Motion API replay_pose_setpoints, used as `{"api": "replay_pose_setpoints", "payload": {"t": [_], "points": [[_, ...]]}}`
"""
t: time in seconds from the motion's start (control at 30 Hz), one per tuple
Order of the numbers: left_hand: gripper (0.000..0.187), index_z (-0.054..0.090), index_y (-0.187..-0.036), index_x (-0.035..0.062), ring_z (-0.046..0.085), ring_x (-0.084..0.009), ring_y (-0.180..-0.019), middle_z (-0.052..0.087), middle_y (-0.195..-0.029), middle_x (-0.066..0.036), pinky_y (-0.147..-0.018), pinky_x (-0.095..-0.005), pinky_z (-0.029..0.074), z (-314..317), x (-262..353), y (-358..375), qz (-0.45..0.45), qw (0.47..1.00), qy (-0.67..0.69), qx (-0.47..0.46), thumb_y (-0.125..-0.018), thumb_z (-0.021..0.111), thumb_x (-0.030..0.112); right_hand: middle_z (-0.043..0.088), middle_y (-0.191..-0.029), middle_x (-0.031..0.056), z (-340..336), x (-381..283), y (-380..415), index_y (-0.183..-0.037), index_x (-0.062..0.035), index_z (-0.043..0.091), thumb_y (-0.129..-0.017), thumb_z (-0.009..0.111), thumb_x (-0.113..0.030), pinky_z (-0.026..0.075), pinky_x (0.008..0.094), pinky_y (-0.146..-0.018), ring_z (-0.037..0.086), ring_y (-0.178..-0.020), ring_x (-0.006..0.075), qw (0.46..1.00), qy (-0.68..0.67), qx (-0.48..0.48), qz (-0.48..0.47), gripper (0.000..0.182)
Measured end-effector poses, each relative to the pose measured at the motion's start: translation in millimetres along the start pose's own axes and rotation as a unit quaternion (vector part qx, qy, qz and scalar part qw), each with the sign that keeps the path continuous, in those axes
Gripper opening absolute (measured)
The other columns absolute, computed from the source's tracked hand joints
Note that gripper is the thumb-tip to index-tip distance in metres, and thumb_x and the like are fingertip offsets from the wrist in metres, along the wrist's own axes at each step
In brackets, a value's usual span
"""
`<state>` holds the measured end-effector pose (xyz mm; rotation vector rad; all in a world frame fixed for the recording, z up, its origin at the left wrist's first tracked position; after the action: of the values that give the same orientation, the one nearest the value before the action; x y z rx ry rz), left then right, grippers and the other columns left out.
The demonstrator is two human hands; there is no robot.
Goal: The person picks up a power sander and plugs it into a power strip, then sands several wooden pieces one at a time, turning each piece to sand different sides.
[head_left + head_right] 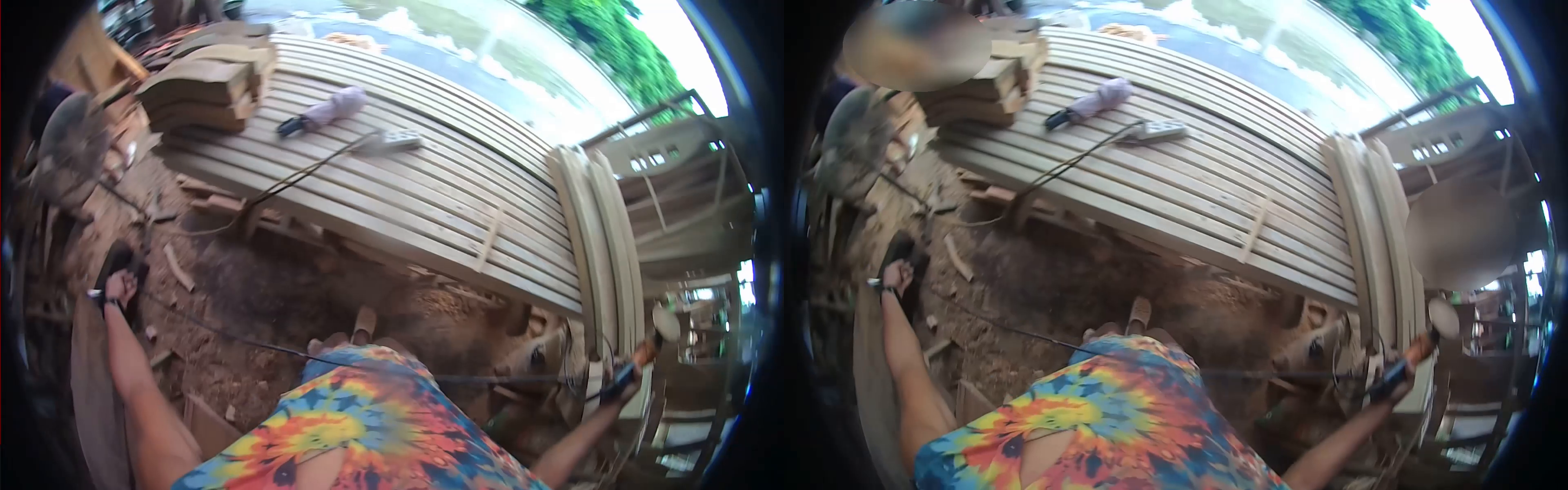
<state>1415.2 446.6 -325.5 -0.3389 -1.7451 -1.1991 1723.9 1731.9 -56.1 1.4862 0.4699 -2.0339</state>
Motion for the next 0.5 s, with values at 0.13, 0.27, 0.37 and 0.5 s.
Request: {"api": "replay_pose_setpoints", "payload": {"t": [0.13, 0.27, 0.37, 0.5], "points": [[0.025, 0.059, -0.109, -0.0070, 0.069, -0.0319, -0.092, 0.067, -0.107, -0.018, -0.092, -0.0432, 0.060, -28.9, 77.3, -16.8, -0.082, 0.893, 0.376, -0.232, -0.087, 0.048, -0.007, 0.068, -0.087, 0.0076, -30.1, 8.6, 27.3, -0.104, -0.0069, 0.063, -0.089, 0.069, -0.038, 0.057, 0.0338, -0.053, 0.065, -0.068, 0.0200, 0.995, 0.078, 0.026, 0.059, 0.035], [0.035, 0.051, -0.115, -0.0094, 0.059, -0.0236, -0.074, 0.061, -0.101, -0.018, -0.063, -0.0261, 0.055, 21.3, 167.5, 38.8, 0.077, 0.945, 0.317, -0.011, -0.080, 0.048, -0.007, 0.068, -0.090, 0.0079, -24.7, 41.2, 59.1, -0.106, -0.0064, 0.062, -0.089, 0.069, -0.037, 0.058, 0.0352, -0.055, 0.065, -0.074, 0.0206, 0.961, 0.175, 0.097, 0.191, 0.036], [0.044, 0.047, -0.141, -0.0008, 0.048, -0.0104, -0.055, 0.062, -0.102, -0.015, -0.040, -0.0184, 0.032, 9.6, 217.2, -8.6, 0.168, 0.981, 0.080, 0.050, -0.104, 0.053, 0.022, 0.067, -0.093, 0.0081, -16.2, 68.9, 73.1, -0.108, -0.0060, 0.061, -0.088, 0.069, -0.036, 0.059, 0.0362, -0.057, 0.066, -0.078, 0.0211, 0.956, 0.148, 0.111, 0.228, 0.037], [0.052, 0.043, -0.151, 0.0053, 0.051, -0.0127, -0.089, 0.061, -0.122, -0.014, -0.072, -0.0254, 0.037, 194.1, 269.9, 107.8, 0.427, 0.869, -0.238, 0.080, -0.107, 0.052, 0.031, 0.067, -0.096, 0.0084, -15.9, 109.5, 75.5, -0.110, -0.0055, 0.060, -0.088, 0.069, -0.035, 0.060, 0.0376, -0.060, 0.066, -0.083, 0.0217, 0.966, 0.073, 0.094, 0.230, 0.038]]}}
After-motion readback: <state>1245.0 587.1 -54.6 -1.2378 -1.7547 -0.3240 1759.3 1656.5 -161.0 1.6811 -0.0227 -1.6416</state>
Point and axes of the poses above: each hand's wrist, its own y-axis away from the middle knuckle, its own z-axis out of the palm, x = y × z, the point moved 1 cm from there along -y, towards the middle knuckle
